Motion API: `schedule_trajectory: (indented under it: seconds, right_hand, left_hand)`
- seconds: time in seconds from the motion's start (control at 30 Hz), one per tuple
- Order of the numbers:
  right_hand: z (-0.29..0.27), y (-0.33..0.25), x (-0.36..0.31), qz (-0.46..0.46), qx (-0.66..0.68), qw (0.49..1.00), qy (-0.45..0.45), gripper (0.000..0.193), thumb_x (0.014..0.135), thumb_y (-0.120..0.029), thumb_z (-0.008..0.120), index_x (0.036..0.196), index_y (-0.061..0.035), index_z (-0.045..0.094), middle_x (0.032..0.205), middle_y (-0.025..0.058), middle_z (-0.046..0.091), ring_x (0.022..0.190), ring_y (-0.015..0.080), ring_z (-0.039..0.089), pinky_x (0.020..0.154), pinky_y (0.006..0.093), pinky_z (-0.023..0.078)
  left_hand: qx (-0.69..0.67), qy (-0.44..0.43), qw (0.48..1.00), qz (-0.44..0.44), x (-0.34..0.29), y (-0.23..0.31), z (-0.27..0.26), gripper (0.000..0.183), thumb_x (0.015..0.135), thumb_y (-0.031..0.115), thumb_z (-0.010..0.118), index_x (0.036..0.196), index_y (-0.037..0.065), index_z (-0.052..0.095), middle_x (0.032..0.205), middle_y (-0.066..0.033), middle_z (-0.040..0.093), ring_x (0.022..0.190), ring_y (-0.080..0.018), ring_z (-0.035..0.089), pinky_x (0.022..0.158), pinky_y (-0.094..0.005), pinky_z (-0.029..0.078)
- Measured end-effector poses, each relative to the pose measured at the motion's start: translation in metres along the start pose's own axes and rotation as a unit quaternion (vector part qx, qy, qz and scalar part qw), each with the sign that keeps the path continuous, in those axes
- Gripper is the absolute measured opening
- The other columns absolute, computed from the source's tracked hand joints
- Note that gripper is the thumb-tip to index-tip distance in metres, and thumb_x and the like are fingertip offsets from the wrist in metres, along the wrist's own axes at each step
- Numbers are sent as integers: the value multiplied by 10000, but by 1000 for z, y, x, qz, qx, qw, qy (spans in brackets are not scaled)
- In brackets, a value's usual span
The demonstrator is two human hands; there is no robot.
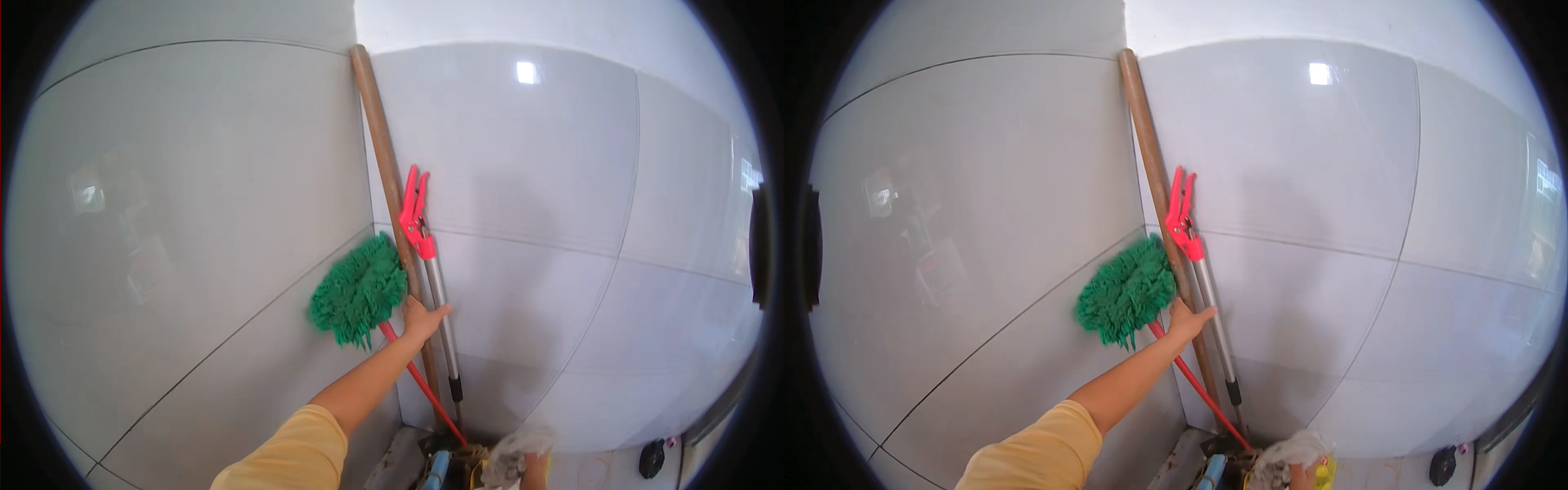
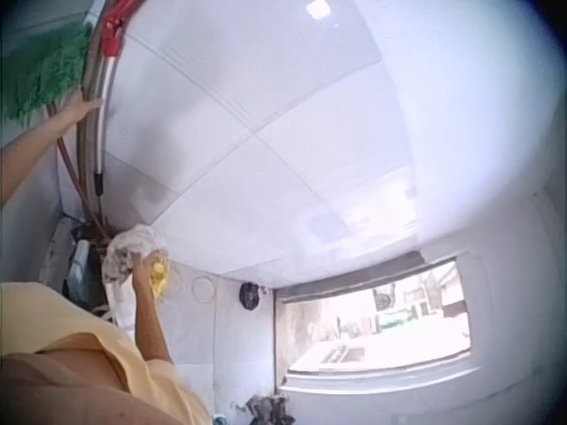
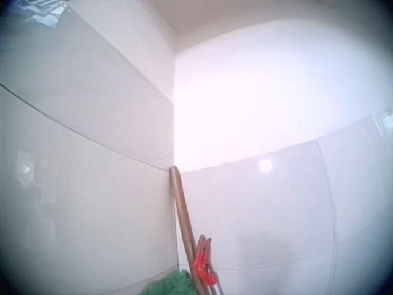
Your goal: Wiping a white tiled wall with a cloth.
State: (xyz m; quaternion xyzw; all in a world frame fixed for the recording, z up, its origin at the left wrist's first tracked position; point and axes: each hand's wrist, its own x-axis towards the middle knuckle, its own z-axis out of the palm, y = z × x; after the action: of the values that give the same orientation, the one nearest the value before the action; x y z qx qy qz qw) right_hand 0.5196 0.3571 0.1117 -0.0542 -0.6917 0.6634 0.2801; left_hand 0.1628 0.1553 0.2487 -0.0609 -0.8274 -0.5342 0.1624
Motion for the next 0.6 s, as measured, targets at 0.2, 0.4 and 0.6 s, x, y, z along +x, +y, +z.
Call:
schedule_trajectory:
  seconds: [0.2, 0.4, 0.6]
  right_hand:
    - [-43, 17, -32, 229, 133, 962, 70, 620, 891, -516, 542, 1315, -75, 438, 1201, 60, 547, 1052, 172, 537, 803, 333, 493]
    - [-71, -18, -37, 304, 357, 871, 148, 476, 901, -573, 454, 1055, -134, 555, 767, 12, 575, 622, 154, 554, 477, 282, 453]
    - [-80, -90, 2, 196, 308, 894, 260, 349, 940, -460, 424, 948, -147, 577, 720, 32, 598, 536, 149, 549, 431, 270, 436]
  left_hand:
    - [-20, 45, 992, -119, 35, 21, 9, 1051, 594, 417, 831, 1284, -137, 264, 1260, -290, 461, 1170, -373, 479, 984, -390, 398]
    - [-28, 69, 987, -146, 36, 25, 5, 1037, 565, 444, 808, 1308, -61, 290, 1236, -240, 512, 1126, -382, 519, 986, -417, 391]
    - [-14, 112, 985, -131, 31, 20, 13, 938, 568, 447, 748, 1241, -58, 335, 1193, -254, 532, 1105, -373, 529, 959, -421, 406]
